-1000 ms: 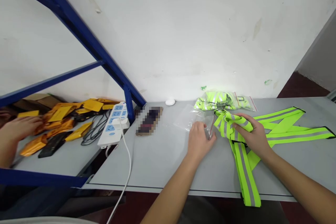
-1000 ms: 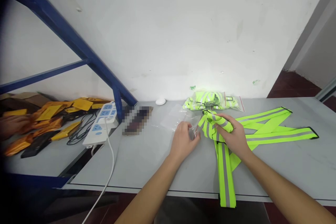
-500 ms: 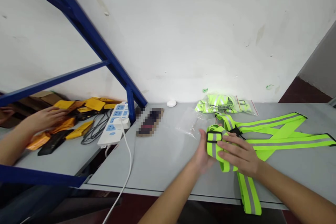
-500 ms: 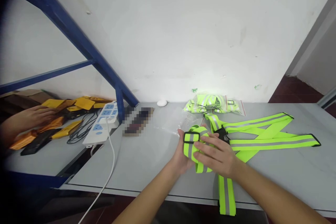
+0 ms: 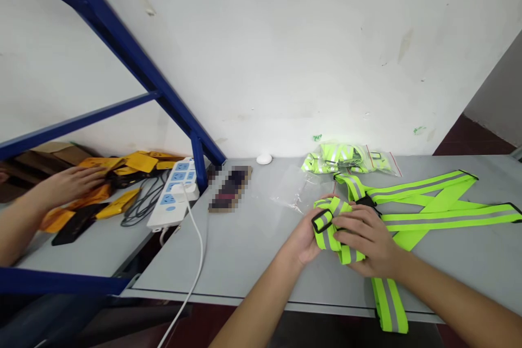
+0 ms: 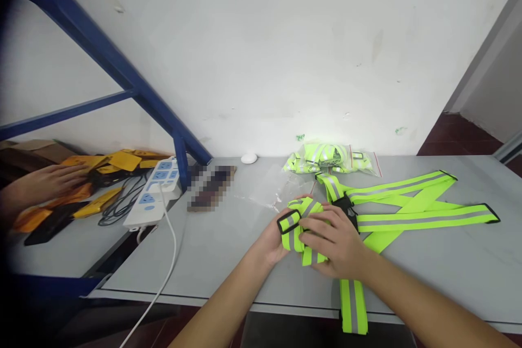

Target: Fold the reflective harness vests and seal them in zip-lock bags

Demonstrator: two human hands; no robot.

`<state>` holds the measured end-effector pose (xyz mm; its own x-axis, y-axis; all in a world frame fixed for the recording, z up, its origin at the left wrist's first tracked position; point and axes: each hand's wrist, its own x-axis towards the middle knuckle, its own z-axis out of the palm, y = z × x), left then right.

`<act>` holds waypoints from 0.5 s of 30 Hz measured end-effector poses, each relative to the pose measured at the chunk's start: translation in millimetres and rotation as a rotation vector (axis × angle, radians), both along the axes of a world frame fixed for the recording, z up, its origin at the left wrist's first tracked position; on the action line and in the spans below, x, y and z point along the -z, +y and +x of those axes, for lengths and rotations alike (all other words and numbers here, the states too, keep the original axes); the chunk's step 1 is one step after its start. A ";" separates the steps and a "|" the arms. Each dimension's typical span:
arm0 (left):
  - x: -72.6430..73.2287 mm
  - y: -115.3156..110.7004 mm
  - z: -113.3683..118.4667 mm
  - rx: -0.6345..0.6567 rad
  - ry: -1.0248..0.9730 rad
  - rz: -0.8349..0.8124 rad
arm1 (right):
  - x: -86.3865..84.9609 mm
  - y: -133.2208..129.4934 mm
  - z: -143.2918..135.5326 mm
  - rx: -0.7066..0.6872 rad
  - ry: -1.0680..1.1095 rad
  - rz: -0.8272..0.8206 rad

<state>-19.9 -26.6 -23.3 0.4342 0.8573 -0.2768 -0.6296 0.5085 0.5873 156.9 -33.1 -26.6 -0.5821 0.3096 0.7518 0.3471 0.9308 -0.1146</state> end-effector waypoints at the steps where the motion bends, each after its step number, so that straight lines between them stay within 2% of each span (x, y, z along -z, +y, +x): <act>1: -0.9 -0.3 0.7 -0.019 0.011 0.028 | -0.8 0.8 -0.1 0.026 0.014 -0.036; 9: -2.9 -1.8 8.5 -0.166 0.064 0.102 | -3.9 -3.3 -8.1 0.252 0.086 -0.300; 15: -11.3 -5.0 16.5 -0.135 0.222 0.193 | -1.5 0.2 -6.5 0.274 0.135 -0.446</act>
